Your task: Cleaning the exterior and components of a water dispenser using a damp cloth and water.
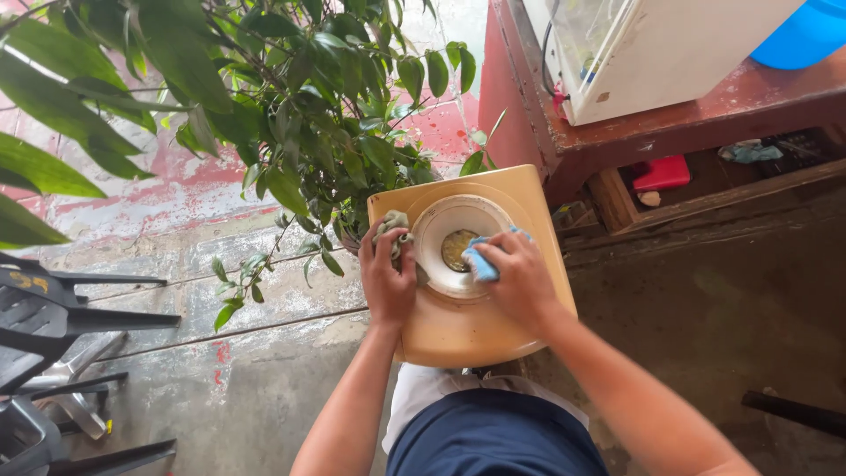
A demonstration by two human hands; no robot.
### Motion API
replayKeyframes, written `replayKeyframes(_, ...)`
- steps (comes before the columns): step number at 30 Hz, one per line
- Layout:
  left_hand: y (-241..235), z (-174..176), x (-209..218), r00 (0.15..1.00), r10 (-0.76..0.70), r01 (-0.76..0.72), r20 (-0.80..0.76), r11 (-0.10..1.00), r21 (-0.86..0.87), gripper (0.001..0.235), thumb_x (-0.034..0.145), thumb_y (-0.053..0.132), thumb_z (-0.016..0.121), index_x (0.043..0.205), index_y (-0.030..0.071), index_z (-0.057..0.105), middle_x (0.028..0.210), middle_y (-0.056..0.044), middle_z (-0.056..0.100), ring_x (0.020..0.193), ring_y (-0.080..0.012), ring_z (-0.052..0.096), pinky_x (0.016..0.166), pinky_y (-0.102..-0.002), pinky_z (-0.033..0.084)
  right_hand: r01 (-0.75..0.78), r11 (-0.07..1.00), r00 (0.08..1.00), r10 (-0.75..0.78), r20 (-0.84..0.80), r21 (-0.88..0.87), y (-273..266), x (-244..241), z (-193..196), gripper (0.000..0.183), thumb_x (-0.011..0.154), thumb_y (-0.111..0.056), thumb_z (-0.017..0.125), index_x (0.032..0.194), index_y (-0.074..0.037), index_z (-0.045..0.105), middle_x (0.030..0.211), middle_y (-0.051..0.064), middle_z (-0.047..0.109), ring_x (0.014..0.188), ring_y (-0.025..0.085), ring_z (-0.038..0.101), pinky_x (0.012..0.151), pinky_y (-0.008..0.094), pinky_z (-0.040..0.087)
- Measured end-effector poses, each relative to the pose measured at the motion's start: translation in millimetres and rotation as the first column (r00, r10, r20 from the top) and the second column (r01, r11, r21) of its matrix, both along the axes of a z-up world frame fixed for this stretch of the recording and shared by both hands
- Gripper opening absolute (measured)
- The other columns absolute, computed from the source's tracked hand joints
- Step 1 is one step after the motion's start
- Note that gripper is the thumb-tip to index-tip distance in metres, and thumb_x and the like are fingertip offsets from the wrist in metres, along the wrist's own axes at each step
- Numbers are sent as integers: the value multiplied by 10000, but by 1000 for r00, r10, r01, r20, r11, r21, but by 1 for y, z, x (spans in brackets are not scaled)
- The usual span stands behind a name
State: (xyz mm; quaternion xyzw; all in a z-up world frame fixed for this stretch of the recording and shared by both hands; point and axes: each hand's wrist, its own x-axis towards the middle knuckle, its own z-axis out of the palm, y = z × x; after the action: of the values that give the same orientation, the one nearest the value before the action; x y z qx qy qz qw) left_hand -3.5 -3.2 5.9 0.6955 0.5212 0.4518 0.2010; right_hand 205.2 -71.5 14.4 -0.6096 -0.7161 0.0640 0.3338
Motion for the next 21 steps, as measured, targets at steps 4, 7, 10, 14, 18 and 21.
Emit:
replayKeyframes(4,-6,-4,2,982,-98,93,161,995,42,193,1005,101,629,1198,104,634,1387,-162,568,1295,-353,584,1053,-418,495,91,996,990,-88,-110,24,-12,-15,1,424,691,-76,773,1115,-87,760,1061,107,677,1027,336,626,925,455,479)
replayKeyframes(7,-14,7,20,951,-184,181,247,983,35,233,1016,128,624,1235,58,589,1285,-146,617,1215,-287,617,1050,-387,490,135,991,956,-127,-263,12,-12,-13,-10,373,754,-83,767,1127,-90,759,1037,100,677,993,313,644,893,419,507)
replayKeyframes(10,-23,29,51,825,-196,386,530,880,-276,406,962,178,655,1312,87,470,1118,-84,654,993,-175,646,866,-312,534,164,985,811,-168,-560,-58,-22,-7,-26,316,842,-60,717,1156,-58,745,1040,83,673,981,252,664,864,360,541)
replayKeyframes(14,-19,31,85,772,-341,527,537,816,-239,292,1001,153,660,1260,52,567,1083,-77,690,991,-159,663,879,-293,547,115,963,160,-262,-952,-246,-46,7,-43,290,932,-58,632,1198,23,714,1106,82,706,1023,184,666,905,330,540)
replayKeyframes(18,-25,49,120,784,-375,592,494,689,-418,353,951,159,680,1268,47,571,1058,-97,715,971,-179,691,873,-316,562,135,945,-257,-257,-931,-298,-64,21,-25,307,965,-81,566,1226,49,663,1163,110,713,1061,195,689,956,373,559)
replayKeyframes(21,-28,56,149,707,-540,702,457,617,-356,478,917,144,683,1346,32,504,1235,-145,609,1143,-235,615,1007,-353,489,249,905,-338,-251,-907,-343,-66,46,-4,326,982,-103,532,1249,44,647,1164,125,718,1050,215,695,949,387,545)
